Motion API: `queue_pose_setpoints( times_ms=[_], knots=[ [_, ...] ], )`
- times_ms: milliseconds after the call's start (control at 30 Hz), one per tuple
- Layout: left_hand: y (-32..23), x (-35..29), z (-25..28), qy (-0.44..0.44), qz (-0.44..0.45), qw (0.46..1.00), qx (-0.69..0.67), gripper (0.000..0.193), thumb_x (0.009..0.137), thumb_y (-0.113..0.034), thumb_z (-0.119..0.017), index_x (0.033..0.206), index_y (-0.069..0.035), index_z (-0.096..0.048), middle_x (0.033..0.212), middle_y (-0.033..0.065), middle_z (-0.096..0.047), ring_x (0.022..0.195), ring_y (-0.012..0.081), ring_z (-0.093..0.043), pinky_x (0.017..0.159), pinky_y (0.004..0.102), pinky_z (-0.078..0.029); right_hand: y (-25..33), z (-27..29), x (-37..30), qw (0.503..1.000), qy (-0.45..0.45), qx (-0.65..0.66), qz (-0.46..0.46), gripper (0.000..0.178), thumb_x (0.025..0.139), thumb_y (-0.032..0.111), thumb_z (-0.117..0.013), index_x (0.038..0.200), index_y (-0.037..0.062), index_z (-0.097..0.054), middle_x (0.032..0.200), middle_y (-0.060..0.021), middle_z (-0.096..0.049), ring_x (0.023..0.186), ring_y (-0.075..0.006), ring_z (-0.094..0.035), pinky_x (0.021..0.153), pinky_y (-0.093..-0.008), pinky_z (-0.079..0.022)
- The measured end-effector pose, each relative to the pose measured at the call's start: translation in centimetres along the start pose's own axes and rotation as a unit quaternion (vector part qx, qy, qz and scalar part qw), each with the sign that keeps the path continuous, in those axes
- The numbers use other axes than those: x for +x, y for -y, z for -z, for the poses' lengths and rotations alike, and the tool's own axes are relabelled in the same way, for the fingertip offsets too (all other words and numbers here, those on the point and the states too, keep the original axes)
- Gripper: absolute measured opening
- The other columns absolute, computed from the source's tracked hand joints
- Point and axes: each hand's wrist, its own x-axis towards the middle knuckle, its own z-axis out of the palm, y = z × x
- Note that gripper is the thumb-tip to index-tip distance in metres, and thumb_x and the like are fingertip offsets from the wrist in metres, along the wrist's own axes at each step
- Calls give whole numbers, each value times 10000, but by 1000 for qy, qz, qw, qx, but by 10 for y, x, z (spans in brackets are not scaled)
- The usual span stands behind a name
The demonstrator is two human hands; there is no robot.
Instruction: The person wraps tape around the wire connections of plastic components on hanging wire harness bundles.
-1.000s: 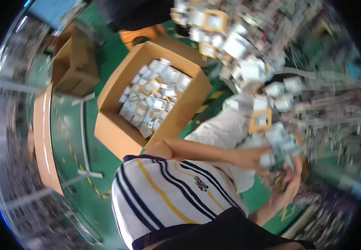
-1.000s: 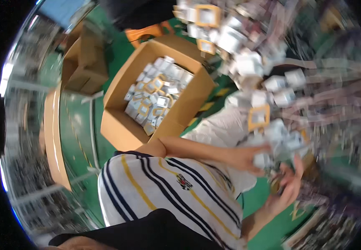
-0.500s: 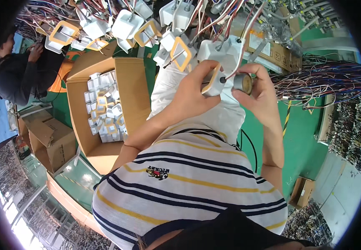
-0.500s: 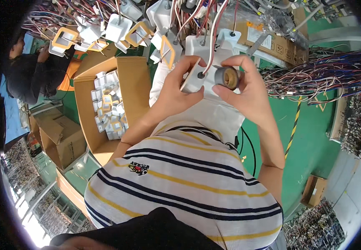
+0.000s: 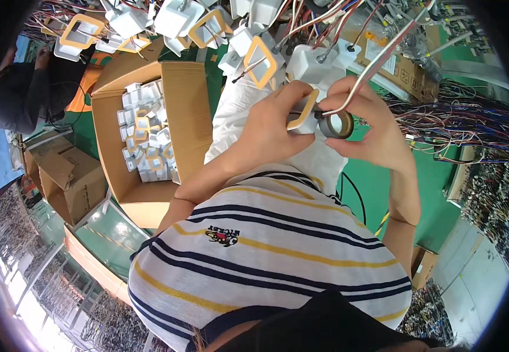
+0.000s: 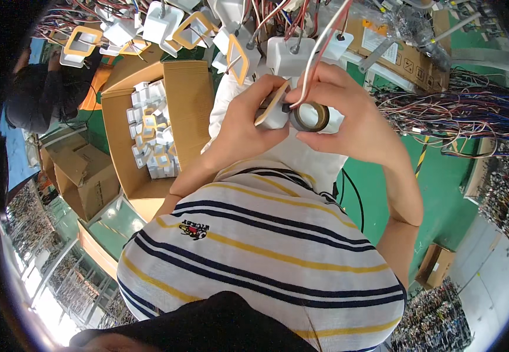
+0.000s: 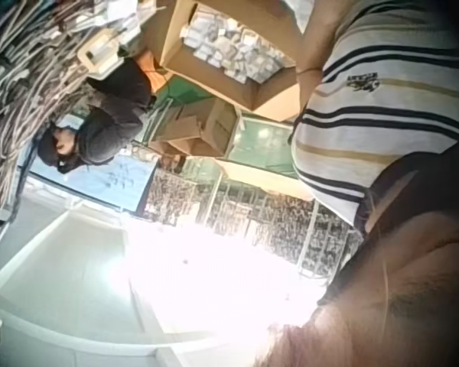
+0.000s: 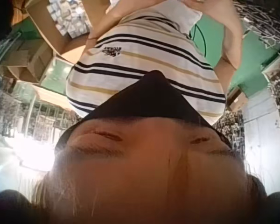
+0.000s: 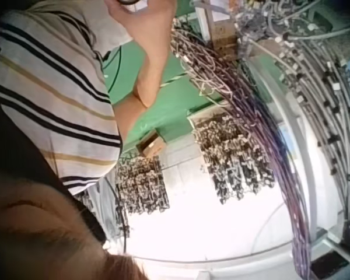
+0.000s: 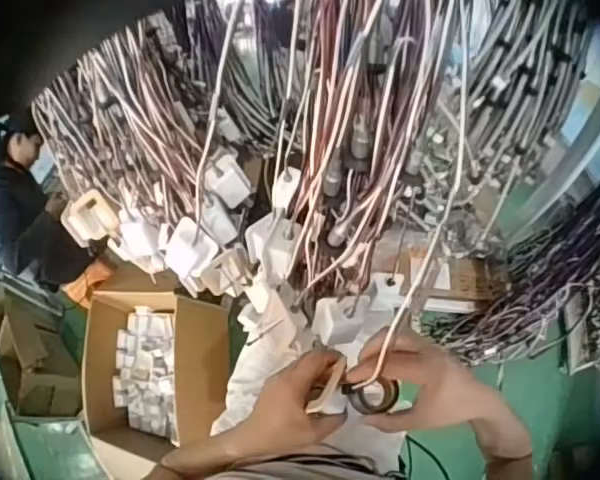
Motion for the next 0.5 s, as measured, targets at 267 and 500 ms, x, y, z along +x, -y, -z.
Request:
queue_pose_setpoints(
  times_ms=[267, 500],
  knots=[
    [16, 10, -11, -116, 3, 993, 27, 586, 644, -82, -754, 1183, -64, -523, 1069, 183, -629, 912, 384, -653, 770, 434, -545, 22, -27, -6, 997, -64, 22, -40, 715, 658, -32, -764, 1334, 53, -545, 1113, -104, -585, 1030, -247, -588, 921, -345, -482],
    [2, 0, 19, 181, 235, 919, -260, 463, 766, -213, -667, 1167, 5, -580, 965, 142, -698, 804, 286, -691, 717, 412, -547, 24, -10, 3, 939, -63, 278, -192, 713, 740, 22, -769, 1390, 55, -478, 1185, -69, -602, 1124, -198, -586, 935, -356, -476]
  ],
)
